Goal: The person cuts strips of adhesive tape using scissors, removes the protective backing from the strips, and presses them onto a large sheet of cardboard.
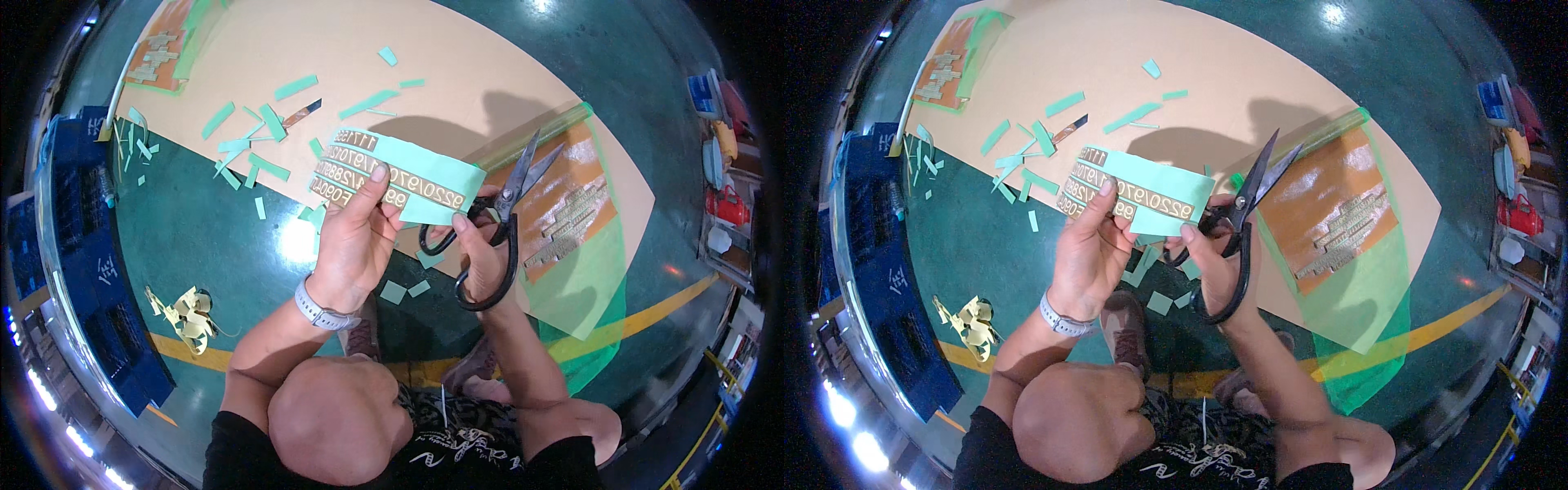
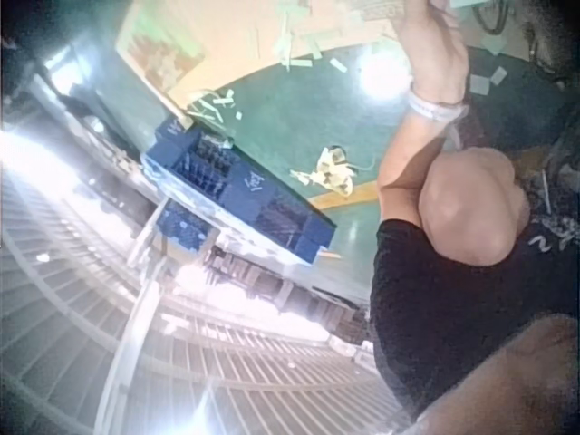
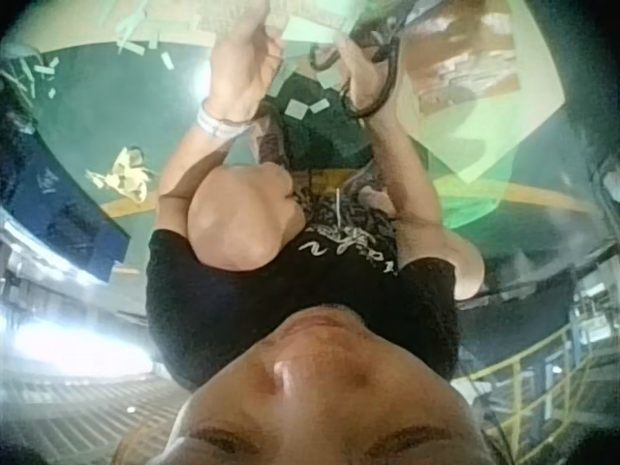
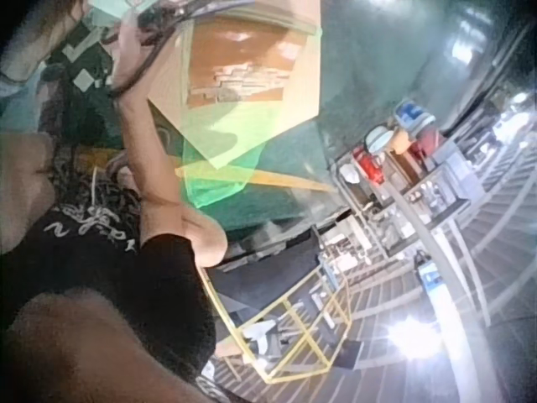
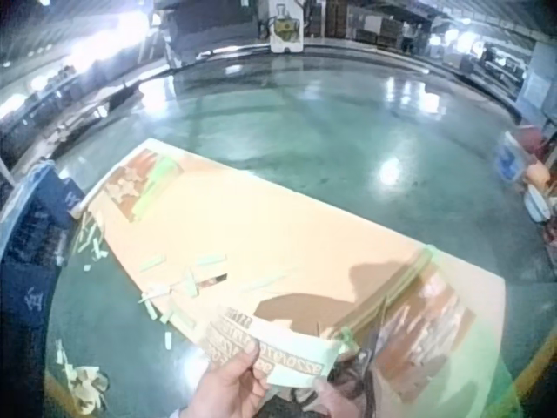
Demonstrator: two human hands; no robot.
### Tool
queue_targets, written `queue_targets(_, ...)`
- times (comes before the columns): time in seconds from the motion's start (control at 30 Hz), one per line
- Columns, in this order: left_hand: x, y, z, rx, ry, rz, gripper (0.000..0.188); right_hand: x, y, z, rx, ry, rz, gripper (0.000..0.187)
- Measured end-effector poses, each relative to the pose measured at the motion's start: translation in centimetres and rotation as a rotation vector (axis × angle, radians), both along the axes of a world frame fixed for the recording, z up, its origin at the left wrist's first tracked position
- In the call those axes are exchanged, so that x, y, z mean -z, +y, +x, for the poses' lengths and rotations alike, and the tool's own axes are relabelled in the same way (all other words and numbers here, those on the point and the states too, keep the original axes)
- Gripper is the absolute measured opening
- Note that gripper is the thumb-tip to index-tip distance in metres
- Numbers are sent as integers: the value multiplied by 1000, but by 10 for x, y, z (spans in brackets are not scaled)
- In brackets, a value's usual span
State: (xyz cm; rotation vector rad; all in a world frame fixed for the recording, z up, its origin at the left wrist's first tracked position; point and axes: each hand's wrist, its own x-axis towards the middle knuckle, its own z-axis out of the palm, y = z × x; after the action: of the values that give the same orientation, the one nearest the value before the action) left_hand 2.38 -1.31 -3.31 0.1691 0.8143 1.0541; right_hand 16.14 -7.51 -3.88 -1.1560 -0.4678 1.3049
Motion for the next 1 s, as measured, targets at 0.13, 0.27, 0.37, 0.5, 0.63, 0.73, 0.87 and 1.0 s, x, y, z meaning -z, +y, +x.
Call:
queue_targets(0.13, 1, 3, -3, -2, 16, 32, 20, -6, -2, -21, 110, 122, -22, 34)
queue_targets(0.27, 7, 4, -8, -30, 23, 6, 22, 6, -18, -31, 118, 157, -7, 36)
queue_targets(0.37, 7, 29, -24, -162, 65, 16, 24, 7, -33, -36, 138, 166, -83, 35)
queue_targets(0.5, 4, 51, -37, -183, 55, 132, 22, 31, -48, -19, -53, -176, -151, 38)
queue_targets(0.63, -3, 41, -31, -178, 15, 167, 22, 28, -27, -20, -128, -395, -44, 47)
queue_targets(0.73, -8, 31, -25, -177, -17, 145, 23, 11, -9, -33, -258, -376, -45, 56)
queue_targets(0.87, -18, 24, -17, -168, -19, 96, 24, 5, 8, -55, -190, -243, 76, 65)
queue_targets(1.0, -19, 21, -18, -172, -50, 117, 25, -4, 13, -61, -164, -205, 57, 69)
